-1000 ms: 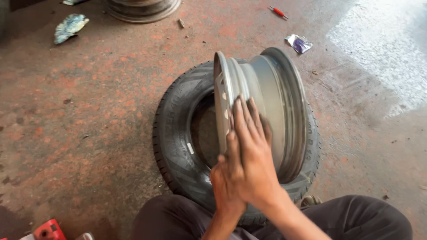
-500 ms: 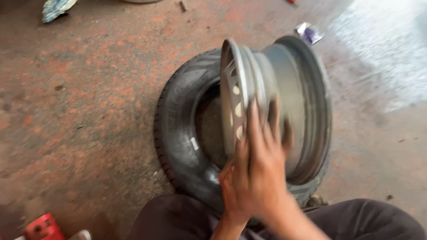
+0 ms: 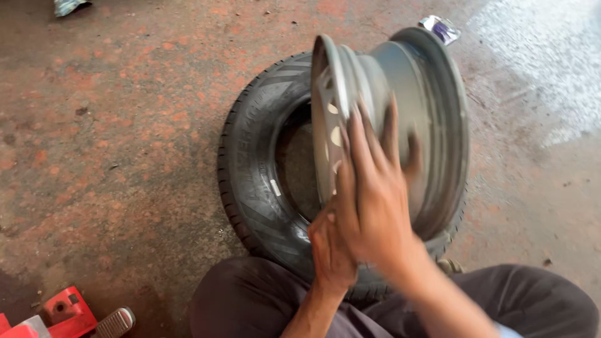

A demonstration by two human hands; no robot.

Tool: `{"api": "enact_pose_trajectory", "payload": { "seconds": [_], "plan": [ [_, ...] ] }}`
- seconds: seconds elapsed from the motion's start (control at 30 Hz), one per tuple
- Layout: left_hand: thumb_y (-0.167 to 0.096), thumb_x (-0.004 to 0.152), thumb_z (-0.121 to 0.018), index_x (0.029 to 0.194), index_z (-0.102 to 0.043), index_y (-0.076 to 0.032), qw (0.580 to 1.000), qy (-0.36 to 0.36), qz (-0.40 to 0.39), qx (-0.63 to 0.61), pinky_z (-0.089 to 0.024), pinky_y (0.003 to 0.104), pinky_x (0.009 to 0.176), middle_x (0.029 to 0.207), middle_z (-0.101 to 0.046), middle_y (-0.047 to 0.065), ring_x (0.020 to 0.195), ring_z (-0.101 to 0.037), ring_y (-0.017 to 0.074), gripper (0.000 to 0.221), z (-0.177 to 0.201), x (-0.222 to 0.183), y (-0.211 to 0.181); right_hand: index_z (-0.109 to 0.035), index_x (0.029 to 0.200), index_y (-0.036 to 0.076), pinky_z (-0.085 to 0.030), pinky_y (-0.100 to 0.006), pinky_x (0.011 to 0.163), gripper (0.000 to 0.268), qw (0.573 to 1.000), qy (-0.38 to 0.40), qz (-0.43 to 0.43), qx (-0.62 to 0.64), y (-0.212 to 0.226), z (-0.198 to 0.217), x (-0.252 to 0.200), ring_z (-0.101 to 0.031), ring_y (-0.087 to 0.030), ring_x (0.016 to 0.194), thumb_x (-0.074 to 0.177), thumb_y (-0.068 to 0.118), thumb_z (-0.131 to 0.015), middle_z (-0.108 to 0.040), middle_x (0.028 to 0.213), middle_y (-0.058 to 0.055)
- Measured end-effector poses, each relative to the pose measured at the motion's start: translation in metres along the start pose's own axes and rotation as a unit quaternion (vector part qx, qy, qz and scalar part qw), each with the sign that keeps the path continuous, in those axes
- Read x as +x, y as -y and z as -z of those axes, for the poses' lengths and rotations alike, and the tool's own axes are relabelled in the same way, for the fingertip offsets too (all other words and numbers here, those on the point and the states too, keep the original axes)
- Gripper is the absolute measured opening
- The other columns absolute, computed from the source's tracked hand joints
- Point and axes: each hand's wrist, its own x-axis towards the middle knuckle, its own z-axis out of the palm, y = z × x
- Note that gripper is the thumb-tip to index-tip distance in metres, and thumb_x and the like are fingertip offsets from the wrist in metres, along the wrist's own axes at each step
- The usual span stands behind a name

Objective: The person sands the outer and inner edges of a metal vehicle rim using a piece of sandpaper while holding the rim steady by hand.

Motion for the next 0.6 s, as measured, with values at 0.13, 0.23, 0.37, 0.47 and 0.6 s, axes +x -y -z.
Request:
{"api": "enact_pose_trajectory", "payload": {
  "seconds": [0.13, 0.23, 0.37, 0.47, 0.6],
  "plan": [
    [-0.036, 0.115, -0.024, 0.129, -0.059, 0.013, 0.995, -0.026, -0.009, 0.092, -0.056, 0.039, 0.089, 0.103, -0.071, 0.026, 0.099, -0.073, 0.0352, 0.062, -0.003, -0.002, 0.001, -0.054, 0.148, 0.001, -0.022, -0.048, 0.124, 0.051, 0.988, 0.128, -0.086, 0.017, -0.057, -0.012, 0.134, -0.037, -0.037, 0.151, 0.109, 0.031, -0.043, -0.058, 0.149, -0.018],
    [-0.036, 0.111, -0.026, 0.125, -0.066, 0.010, 0.990, -0.023, 0.070, 0.123, -0.051, 0.043, 0.074, 0.082, -0.064, 0.025, 0.079, -0.065, 0.0356, 0.063, 0.001, -0.006, 0.004, -0.052, 0.148, -0.003, -0.039, -0.037, 0.118, 0.053, 0.971, 0.127, -0.087, 0.184, -0.061, -0.003, 0.148, -0.055, -0.027, 0.140, 0.109, 0.032, -0.048, -0.058, 0.150, -0.018],
    [-0.037, 0.113, -0.031, 0.118, -0.069, 0.009, 0.989, -0.031, 0.046, 0.135, -0.050, 0.046, 0.075, 0.091, -0.065, 0.025, 0.086, -0.064, 0.0378, 0.060, 0.005, -0.009, -0.001, -0.042, 0.153, -0.005, -0.051, -0.033, 0.104, 0.057, 0.893, 0.037, -0.135, 0.428, -0.062, 0.047, 0.064, -0.062, -0.020, 0.117, 0.107, 0.024, -0.055, -0.055, 0.155, -0.019],
    [-0.035, 0.112, -0.037, 0.119, -0.062, 0.006, 0.981, -0.034, -0.045, 0.185, -0.053, 0.044, 0.075, 0.097, -0.071, 0.023, 0.089, -0.071, 0.0368, 0.049, 0.005, -0.005, -0.027, -0.047, 0.153, -0.005, -0.052, -0.029, 0.101, 0.056, 0.863, -0.034, -0.216, 0.456, -0.054, 0.088, 0.002, -0.062, -0.017, 0.117, 0.105, 0.021, -0.056, -0.057, 0.154, -0.017],
    [-0.029, 0.105, -0.052, 0.117, -0.058, 0.003, 0.954, -0.053, -0.048, 0.290, -0.052, 0.046, 0.070, 0.092, -0.069, 0.024, 0.081, -0.071, 0.0378, 0.035, -0.013, 0.025, -0.058, -0.050, 0.151, -0.007, -0.052, -0.029, 0.114, 0.051, 0.916, -0.119, -0.186, 0.334, -0.054, 0.109, -0.033, -0.063, -0.020, 0.135, 0.105, 0.014, -0.056, -0.057, 0.152, -0.019]
  ]
}}
